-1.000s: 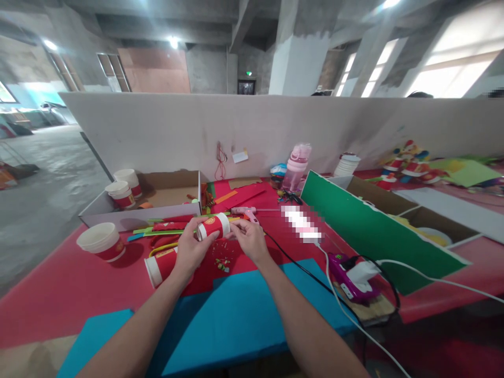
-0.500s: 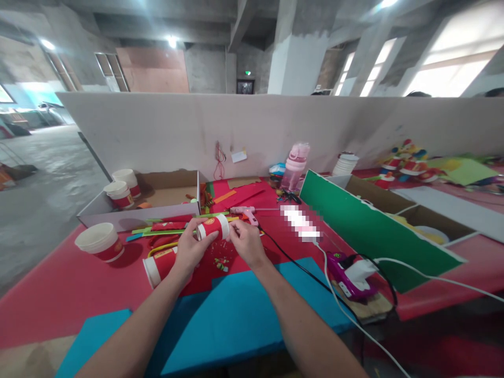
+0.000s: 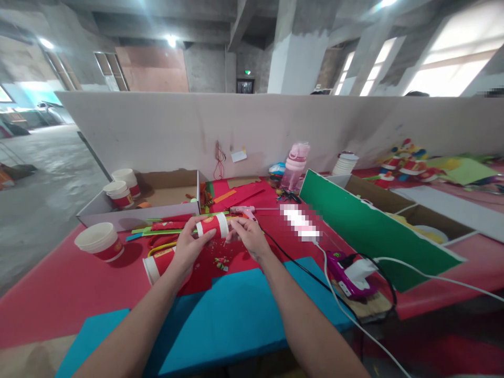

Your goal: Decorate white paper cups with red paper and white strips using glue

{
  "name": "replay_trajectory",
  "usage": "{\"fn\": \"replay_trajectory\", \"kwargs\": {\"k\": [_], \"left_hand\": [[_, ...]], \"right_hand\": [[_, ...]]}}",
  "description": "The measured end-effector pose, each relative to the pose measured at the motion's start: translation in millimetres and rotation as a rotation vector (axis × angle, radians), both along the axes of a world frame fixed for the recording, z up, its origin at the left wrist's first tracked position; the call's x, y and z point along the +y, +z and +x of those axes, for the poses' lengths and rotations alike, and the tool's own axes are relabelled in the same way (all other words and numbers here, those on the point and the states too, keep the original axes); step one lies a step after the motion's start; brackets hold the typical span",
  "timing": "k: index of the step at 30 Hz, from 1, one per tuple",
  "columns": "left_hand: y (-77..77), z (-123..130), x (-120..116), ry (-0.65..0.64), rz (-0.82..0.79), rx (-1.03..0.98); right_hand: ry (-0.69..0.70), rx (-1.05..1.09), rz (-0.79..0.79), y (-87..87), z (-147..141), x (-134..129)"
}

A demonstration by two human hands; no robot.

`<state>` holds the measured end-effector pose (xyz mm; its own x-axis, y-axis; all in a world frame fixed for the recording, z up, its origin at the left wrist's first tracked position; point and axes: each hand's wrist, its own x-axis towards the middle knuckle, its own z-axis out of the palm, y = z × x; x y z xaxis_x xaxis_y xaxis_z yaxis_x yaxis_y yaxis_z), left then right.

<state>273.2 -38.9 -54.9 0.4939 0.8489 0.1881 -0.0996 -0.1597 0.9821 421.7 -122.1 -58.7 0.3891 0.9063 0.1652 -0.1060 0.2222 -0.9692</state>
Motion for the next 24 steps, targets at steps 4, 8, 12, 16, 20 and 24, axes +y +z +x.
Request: {"fn": "replay_trajectory", "kwargs": {"k": [4, 8, 12, 16, 20, 24], "left_hand": [[2.8, -0.8, -2.9, -0.051, -0.069, -0.015], [3.3, -1.4, -3.8, -0.088, -0.141, -0.042], [1.7, -0.9, -2.9, -0.171, -0.246, -0.088], [0.6, -1.1, -2.6, -0.232, -0.308, -0.154], [2.4, -1.9, -3.5, -0.281, -0.276, -0.148], [4.0, -0.8, -1.5, -0.184, -0.219, -0.246]], "right_hand": [[-0.061, -0.101, 0.017, -0.3, 0.9, -1.6], [-0.181, -0.348, 0.045, -2.3, 0.6, -4.2], [-0.131, -0.239, 0.064, -2.3, -5.2, -3.0], [-0.008, 0.024, 0.04, -3.1, -9.7, 1.5], [-0.019, 0.073, 0.014, -5.1, -6.9, 4.6], [-0.098, 0.027, 0.029, -5.1, -1.4, 3.8]]}}
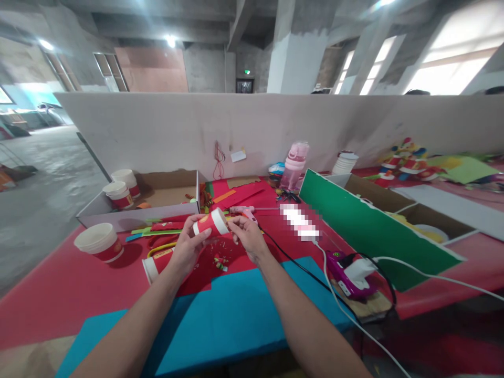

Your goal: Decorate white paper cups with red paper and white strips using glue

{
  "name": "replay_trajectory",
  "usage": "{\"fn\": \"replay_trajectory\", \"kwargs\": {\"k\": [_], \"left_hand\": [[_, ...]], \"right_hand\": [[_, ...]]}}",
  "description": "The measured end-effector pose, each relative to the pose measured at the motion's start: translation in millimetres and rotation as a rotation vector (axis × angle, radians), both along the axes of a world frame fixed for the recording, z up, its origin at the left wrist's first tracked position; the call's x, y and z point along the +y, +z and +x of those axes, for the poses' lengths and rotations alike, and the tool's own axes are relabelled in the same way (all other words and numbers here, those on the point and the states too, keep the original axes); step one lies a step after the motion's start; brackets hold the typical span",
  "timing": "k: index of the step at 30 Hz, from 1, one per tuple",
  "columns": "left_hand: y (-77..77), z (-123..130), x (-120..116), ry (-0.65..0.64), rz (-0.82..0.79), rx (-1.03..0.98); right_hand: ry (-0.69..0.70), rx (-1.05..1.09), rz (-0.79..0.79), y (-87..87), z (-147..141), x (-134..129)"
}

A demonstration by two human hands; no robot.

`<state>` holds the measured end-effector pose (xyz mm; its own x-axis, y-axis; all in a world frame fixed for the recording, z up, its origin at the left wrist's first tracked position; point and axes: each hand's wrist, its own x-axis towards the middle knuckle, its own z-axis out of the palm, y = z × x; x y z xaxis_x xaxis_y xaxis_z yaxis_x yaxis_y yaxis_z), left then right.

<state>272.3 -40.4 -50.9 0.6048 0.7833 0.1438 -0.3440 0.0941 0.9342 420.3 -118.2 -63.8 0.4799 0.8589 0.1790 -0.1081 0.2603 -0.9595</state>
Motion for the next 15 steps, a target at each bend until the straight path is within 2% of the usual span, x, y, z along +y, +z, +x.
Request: {"fn": "replay_trajectory", "kwargs": {"k": [3, 8, 10, 12, 15], "left_hand": [[0.4, 0.2, 4.7, 0.132, -0.013, -0.081], [-4.2, 1.2, 11.5, 0.244, 0.036, -0.11], [-9.3, 3.8, 11.3, 0.284, 0.15, -0.073], [-15.4, 7.2, 8.7, 0.3, 0.311, -0.034], [-22.8, 11.1, 2.3, 0.218, 0.549, 0.004]], "right_hand": [[-0.018, -0.019, 0.045, 0.6, 0.7, -2.5], [0.174, -0.049, -0.12, -0.4, -7.1, -4.4], [0.205, 0.006, -0.109, 0.4, -12.2, -4.1], [0.21, 0.074, 0.013, 2.1, -17.3, -3.6], [0.159, 0.108, 0.159, 4.1, -22.2, -2.3]]}}
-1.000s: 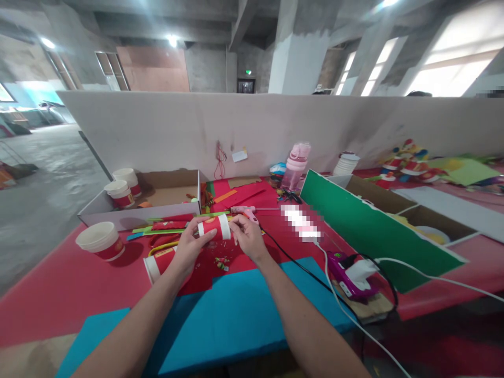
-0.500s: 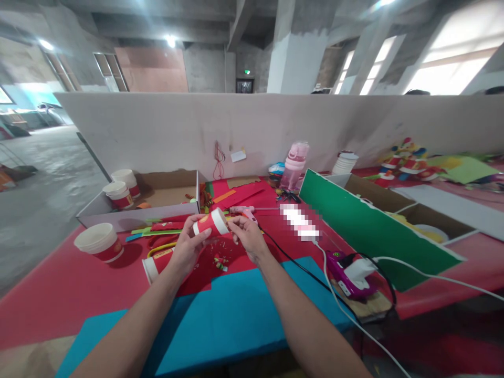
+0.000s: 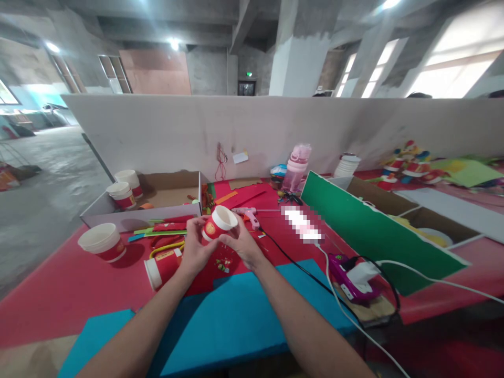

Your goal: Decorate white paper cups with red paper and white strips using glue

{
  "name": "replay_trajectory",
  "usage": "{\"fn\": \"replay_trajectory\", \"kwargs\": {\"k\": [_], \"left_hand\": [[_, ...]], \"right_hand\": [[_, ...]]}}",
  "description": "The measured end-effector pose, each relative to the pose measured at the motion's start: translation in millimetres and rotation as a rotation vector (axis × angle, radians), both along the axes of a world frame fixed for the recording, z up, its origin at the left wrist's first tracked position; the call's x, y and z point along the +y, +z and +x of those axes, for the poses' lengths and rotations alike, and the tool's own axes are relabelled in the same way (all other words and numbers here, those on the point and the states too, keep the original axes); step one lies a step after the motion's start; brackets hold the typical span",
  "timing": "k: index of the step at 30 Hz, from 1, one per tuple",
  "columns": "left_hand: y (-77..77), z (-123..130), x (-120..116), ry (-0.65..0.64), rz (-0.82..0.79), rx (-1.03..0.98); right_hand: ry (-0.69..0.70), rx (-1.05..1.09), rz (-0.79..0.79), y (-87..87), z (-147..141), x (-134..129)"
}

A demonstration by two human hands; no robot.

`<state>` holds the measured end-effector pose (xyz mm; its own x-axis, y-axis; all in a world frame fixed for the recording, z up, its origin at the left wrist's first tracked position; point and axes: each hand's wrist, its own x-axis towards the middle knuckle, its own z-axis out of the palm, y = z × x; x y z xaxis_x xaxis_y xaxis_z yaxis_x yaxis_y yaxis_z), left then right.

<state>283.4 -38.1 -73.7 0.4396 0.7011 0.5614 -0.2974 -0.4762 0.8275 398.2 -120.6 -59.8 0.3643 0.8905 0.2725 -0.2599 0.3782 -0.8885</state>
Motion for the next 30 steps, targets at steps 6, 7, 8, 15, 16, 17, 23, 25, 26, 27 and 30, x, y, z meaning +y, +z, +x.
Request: {"fn": "replay_trajectory", "kwargs": {"k": [6, 7, 8, 15, 16, 17, 23, 25, 26, 27, 30], "left_hand": [[8.4, -8.4, -7.2, -0.087, 0.256, 0.191], [12.1, -11.0, -7.0, -0.077, 0.243, 0.201], [15.7, -13.3, -6.5, -0.06, 0.218, 0.21], [19.8, -14.0, -2.4, -0.052, 0.099, 0.351], [17.5, -12.9, -1.8, -0.067, 0.088, 0.362], [15.2, -11.9, -1.2, -0.076, 0.079, 0.366], [8.8, -10.5, 2.5, -0.074, -0.001, 0.333], [9.3, -11.2, 3.8, -0.072, -0.033, 0.326], [9.6, -11.7, 4.4, -0.072, -0.047, 0.322], [9.9, -12.3, 5.0, -0.069, -0.059, 0.32], [10.9, -14.2, 5.1, -0.01, -0.028, 0.343]], "right_hand": [[-0.302, -0.288, 0.084, -1.8, 9.5, 1.4], [-0.363, -0.381, 0.107, -1.7, 12.0, 0.7], [-0.418, -0.47, 0.121, -1.3, 14.1, -0.3], [-0.528, -0.786, 0.117, -0.7, 14.5, -5.0], [-0.527, -0.807, 0.12, -1.6, 13.8, -4.7], [-0.524, -0.826, 0.121, -2.7, 13.4, -4.3], [-0.523, -0.92, 0.128, -7.4, 14.1, -2.2], [-0.523, -0.948, 0.143, -7.2, 14.4, -2.3], [-0.522, -0.962, 0.15, -6.9, 14.5, -2.5], [-0.52, -0.975, 0.152, -6.7, 14.3, -2.6], [-0.524, -0.992, 0.125, -7.2, 13.1, -2.5]]}}
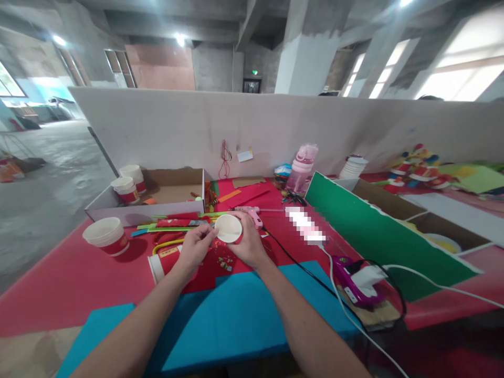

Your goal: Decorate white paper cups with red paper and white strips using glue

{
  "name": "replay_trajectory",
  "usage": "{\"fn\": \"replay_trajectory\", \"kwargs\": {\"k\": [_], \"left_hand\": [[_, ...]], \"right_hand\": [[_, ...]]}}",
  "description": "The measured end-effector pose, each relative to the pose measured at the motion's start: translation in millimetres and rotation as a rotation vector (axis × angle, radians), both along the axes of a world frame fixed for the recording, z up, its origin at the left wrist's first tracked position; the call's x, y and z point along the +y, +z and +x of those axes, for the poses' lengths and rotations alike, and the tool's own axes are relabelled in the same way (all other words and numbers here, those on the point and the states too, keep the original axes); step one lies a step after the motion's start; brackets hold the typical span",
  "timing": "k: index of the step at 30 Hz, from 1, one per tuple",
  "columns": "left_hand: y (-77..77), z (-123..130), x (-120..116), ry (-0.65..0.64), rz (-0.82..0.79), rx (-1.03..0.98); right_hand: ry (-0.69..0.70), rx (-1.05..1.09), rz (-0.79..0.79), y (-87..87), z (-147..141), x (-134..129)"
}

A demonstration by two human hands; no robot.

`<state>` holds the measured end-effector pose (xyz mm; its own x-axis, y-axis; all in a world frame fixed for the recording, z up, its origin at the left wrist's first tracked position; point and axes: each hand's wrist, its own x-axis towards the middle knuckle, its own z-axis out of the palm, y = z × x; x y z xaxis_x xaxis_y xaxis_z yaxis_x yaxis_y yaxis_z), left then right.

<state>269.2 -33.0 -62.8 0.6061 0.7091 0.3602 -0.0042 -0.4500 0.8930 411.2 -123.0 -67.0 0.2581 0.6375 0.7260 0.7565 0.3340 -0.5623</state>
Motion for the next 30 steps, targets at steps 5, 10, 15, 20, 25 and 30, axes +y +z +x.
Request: {"fn": "replay_trajectory", "kwargs": {"k": [5, 10, 15, 20, 25, 30], "left_hand": [[4.9, -2.6, -7.0, 0.105, 0.305, 0.105], [7.1, -2.4, -7.5, 0.154, 0.312, -0.022], [1.6, -2.0, 2.6, 0.081, 0.237, -0.041], [-1.4, -5.4, 10.4, 0.151, 0.115, -0.063], [4.5, -6.9, 9.1, -0.029, -0.037, -0.18], [6.6, -5.0, 8.9, -0.059, 0.043, -0.184]], "right_hand": [[-0.057, -0.007, -0.092, -3.4, -1.3, 1.3], [-0.031, -0.151, -0.108, -0.8, 2.3, 0.4], [0.071, -0.187, -0.115, 5.4, -1.6, -3.6], [0.3, 0.02, -0.202, 12.2, -5.9, -8.8], [0.438, 0.476, -0.322, 13.3, 1.2, -10.2], [0.468, 0.72, -0.477, 11.4, 3.4, -8.6]]}}
